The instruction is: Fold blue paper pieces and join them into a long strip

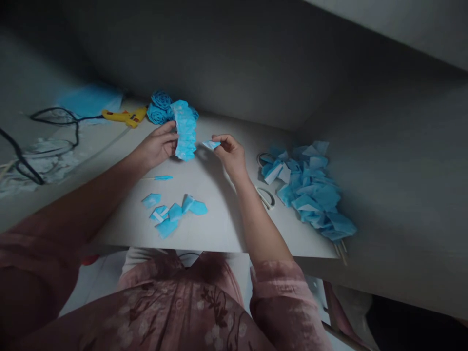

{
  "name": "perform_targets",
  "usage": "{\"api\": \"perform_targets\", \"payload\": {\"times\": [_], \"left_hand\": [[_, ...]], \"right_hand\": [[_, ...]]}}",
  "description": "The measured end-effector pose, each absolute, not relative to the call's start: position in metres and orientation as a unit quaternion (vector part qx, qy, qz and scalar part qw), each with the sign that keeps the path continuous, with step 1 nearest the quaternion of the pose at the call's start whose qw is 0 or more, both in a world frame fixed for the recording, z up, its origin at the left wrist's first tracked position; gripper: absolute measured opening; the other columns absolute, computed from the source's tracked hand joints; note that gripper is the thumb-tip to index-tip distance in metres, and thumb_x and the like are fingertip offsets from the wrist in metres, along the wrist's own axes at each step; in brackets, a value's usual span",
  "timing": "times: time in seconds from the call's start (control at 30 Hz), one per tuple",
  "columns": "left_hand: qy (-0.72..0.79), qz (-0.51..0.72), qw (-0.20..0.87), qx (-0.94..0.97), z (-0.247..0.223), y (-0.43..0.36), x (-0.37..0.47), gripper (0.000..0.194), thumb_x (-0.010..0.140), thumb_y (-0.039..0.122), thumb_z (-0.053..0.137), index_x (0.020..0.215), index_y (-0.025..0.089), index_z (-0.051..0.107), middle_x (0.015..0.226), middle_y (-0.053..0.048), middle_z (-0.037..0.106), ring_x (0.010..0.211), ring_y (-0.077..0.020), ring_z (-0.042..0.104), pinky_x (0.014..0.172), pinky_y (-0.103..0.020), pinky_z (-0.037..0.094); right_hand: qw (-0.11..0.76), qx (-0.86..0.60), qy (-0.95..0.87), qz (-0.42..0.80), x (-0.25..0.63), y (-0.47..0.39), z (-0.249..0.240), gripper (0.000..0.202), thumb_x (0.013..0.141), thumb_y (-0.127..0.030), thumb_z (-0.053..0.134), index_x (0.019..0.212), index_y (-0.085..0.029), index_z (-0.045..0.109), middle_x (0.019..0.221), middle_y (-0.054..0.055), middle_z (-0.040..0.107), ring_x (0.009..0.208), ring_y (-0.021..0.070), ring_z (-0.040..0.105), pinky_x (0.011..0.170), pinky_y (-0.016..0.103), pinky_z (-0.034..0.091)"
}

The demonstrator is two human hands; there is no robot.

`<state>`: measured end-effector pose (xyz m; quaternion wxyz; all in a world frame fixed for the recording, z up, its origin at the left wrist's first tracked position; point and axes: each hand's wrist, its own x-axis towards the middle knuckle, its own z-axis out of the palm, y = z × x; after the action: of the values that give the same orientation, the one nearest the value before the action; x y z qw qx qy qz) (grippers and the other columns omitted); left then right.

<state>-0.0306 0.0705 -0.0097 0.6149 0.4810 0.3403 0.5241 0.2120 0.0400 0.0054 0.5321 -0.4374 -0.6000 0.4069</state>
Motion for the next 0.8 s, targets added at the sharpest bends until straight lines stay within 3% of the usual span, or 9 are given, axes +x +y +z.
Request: {"api": "perform_targets", "payload": {"times": [0.23, 0.3, 0.43, 0.53, 0.67, 0.8], "left_hand": [[0.337, 0.513, 0.628, 0.479, -0.01, 0.073, -0.029, 0.038, 0.09, 0.034, 0.068, 0.126, 0.024, 0.065, 0.087, -0.004, 0.073, 0.074, -0.0224, 0.073, 0.069, -0.033, 0.057], [0.345, 0.509, 0.638, 0.464, -0.009, 0.075, -0.028, 0.035, 0.097, 0.044, 0.061, 0.125, 0.023, 0.064, 0.086, -0.005, 0.074, 0.078, -0.0254, 0.075, 0.069, -0.035, 0.059], [0.35, 0.501, 0.637, 0.469, -0.009, 0.076, -0.027, 0.047, 0.103, 0.064, 0.055, 0.121, 0.022, 0.065, 0.087, -0.007, 0.075, 0.08, -0.0264, 0.077, 0.07, -0.036, 0.06], [0.343, 0.51, 0.627, 0.479, -0.009, 0.072, -0.024, 0.038, 0.098, 0.056, 0.068, 0.114, 0.022, 0.066, 0.084, -0.005, 0.073, 0.069, -0.0214, 0.071, 0.063, -0.031, 0.056], [0.339, 0.502, 0.625, 0.493, -0.011, 0.068, -0.023, 0.027, 0.087, 0.04, 0.079, 0.103, 0.022, 0.065, 0.08, -0.002, 0.068, 0.063, -0.0172, 0.063, 0.059, -0.028, 0.05], [0.393, 0.44, 0.579, 0.563, -0.015, 0.069, -0.032, 0.018, 0.087, 0.039, 0.078, 0.091, 0.023, 0.07, 0.073, -0.003, 0.063, 0.061, -0.0183, 0.056, 0.06, -0.029, 0.044]], "right_hand": [[0.531, -0.44, -0.606, 0.397, 0.206, 0.036, 0.008, 0.018, 0.086, -0.038, 0.068, 0.1, -0.026, 0.071, 0.105, 0.003, 0.078, 0.092, 0.0167, 0.071, 0.086, 0.034, 0.062], [0.546, -0.424, -0.611, 0.386, 0.204, 0.036, 0.007, 0.018, 0.086, -0.037, 0.067, 0.099, -0.026, 0.073, 0.103, 0.003, 0.079, 0.091, 0.0169, 0.071, 0.088, 0.035, 0.063], [0.541, -0.418, -0.615, 0.393, 0.203, 0.033, 0.007, 0.025, 0.09, -0.043, 0.066, 0.105, -0.026, 0.077, 0.113, 0.004, 0.08, 0.099, 0.0182, 0.071, 0.094, 0.037, 0.063], [0.533, -0.43, -0.612, 0.396, 0.202, 0.031, 0.007, 0.033, 0.094, -0.056, 0.066, 0.105, -0.026, 0.078, 0.115, 0.005, 0.08, 0.097, 0.0185, 0.069, 0.089, 0.036, 0.063], [0.534, -0.443, -0.608, 0.386, 0.201, 0.034, 0.004, 0.039, 0.089, -0.063, 0.074, 0.106, -0.027, 0.075, 0.105, 0.005, 0.078, 0.091, 0.0189, 0.069, 0.078, 0.033, 0.06], [0.54, -0.448, -0.597, 0.39, 0.2, 0.037, 0.001, 0.054, 0.086, -0.057, 0.08, 0.132, -0.031, 0.068, 0.091, 0.001, 0.072, 0.085, 0.0194, 0.068, 0.077, 0.034, 0.061]]}}
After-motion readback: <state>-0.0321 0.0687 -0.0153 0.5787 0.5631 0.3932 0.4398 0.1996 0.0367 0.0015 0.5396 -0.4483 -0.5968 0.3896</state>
